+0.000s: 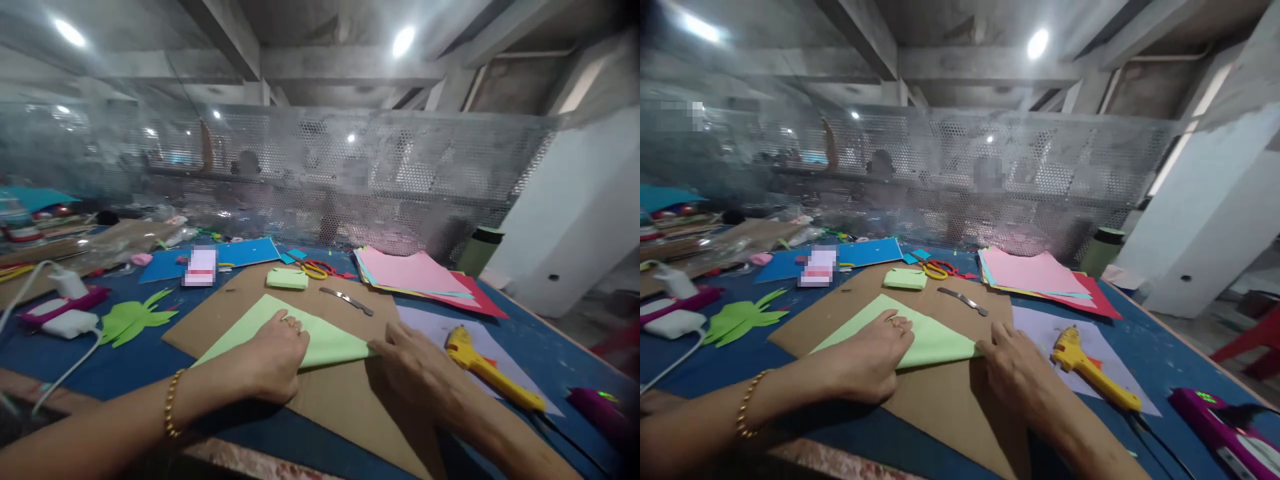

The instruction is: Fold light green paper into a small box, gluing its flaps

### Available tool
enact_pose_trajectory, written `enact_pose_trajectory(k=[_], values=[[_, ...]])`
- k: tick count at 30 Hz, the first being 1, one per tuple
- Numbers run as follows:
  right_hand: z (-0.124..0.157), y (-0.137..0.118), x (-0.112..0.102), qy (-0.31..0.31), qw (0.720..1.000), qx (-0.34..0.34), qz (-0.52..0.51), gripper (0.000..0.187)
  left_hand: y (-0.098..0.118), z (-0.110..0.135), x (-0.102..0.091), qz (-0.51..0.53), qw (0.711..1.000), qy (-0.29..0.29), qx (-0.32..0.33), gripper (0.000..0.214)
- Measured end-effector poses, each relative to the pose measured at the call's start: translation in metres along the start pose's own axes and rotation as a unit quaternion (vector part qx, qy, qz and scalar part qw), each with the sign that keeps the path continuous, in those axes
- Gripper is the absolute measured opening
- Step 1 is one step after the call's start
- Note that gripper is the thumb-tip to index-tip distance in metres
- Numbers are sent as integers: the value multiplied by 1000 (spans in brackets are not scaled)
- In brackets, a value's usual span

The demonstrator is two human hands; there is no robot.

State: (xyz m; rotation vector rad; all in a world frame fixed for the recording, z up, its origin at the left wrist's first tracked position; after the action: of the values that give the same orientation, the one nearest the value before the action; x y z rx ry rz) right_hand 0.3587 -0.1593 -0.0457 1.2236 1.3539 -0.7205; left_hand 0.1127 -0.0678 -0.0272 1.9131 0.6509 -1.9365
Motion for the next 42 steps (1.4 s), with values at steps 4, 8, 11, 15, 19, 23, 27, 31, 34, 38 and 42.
enact_pose_trajectory(k=[4,8,11,15,19,23,27,31,34,38,42], values=[[-19,-8,-7,13,998,-60,8,26,1,0,4,-15,1000,15,-10,38],[-42,-31,-11,30,988,-145,-41,42,-1,2,7,-11,999,32,-2,39],[-60,-47,-9,40,974,-199,-100,59,-2,3,6,-9,999,31,-3,47],[-79,-56,-1,30,969,-218,-113,42,-4,4,5,-1,1000,29,-11,48],[-86,-59,8,42,973,-202,-103,22,-7,4,5,3,1000,26,-7,51],[-83,-65,12,50,980,-177,-79,14,-8,4,6,-7,999,35,-3,49],[-69,-80,13,57,989,-130,-31,13,-10,5,11,-30,996,76,30,32],[-51,-103,9,50,996,-69,32,21,-13,5,21,-47,988,135,67,8],[-47,-123,5,31,996,-21,79,26,-16,7,29,-68,979,173,86,17],[-52,-142,2,4,993,12,117,31,-25,18,31,-48,979,178,82,19],[-55,-148,-9,-21,992,18,120,36,-33,30,24,52,993,89,65,43]])
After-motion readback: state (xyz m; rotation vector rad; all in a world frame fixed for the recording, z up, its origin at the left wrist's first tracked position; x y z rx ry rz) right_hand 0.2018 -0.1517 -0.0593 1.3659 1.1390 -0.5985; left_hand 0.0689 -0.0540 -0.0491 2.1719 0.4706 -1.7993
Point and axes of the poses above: each hand's wrist, its own z-axis away from the middle knuckle, its own x-axis out of the palm, y = z × x, the point moved 1 cm from there along -z, towards the middle knuckle, and after that the axes turned 5 degrees about -x, right-handed, at the moved point
